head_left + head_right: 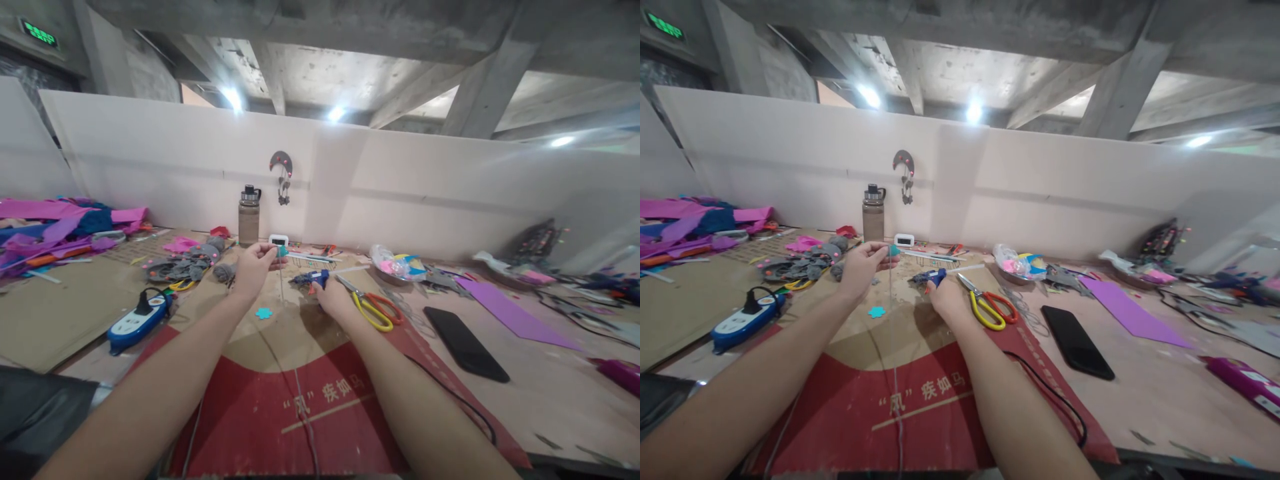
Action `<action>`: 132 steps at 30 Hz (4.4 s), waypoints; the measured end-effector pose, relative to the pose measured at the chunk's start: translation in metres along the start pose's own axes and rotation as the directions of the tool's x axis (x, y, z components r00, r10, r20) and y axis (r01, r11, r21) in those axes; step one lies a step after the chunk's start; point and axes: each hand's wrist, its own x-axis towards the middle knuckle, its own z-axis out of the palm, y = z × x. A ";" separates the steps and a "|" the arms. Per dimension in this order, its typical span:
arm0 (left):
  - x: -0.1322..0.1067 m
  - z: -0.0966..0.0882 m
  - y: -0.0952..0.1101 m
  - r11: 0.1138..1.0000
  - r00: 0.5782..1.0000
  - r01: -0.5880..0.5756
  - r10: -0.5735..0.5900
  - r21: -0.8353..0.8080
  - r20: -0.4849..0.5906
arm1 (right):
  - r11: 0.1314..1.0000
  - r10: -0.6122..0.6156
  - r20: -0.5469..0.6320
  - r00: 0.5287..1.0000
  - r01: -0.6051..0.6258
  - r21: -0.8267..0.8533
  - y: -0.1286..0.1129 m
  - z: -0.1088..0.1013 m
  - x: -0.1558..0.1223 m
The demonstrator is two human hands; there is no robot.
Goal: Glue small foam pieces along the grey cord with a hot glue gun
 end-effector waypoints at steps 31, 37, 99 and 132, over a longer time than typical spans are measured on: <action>-0.029 0.024 0.014 0.995 0.990 -0.035 0.021 0.097 0.142 | 0.538 -0.272 -0.281 0.921 0.387 0.749 -0.051 -0.018 -0.049; -0.030 0.026 0.014 0.997 0.989 0.055 -0.061 0.045 0.136 | 0.533 -0.253 -0.264 0.931 0.362 0.765 -0.051 -0.017 -0.047; -0.033 0.027 0.011 0.976 0.923 0.206 -0.219 0.075 0.316 | 0.470 -0.122 -0.117 0.986 0.161 0.868 -0.045 -0.023 -0.051; -0.016 0.006 -0.011 0.941 0.927 0.327 -0.336 0.084 0.166 | 0.393 0.008 -0.110 0.994 0.098 0.914 -0.026 -0.026 -0.030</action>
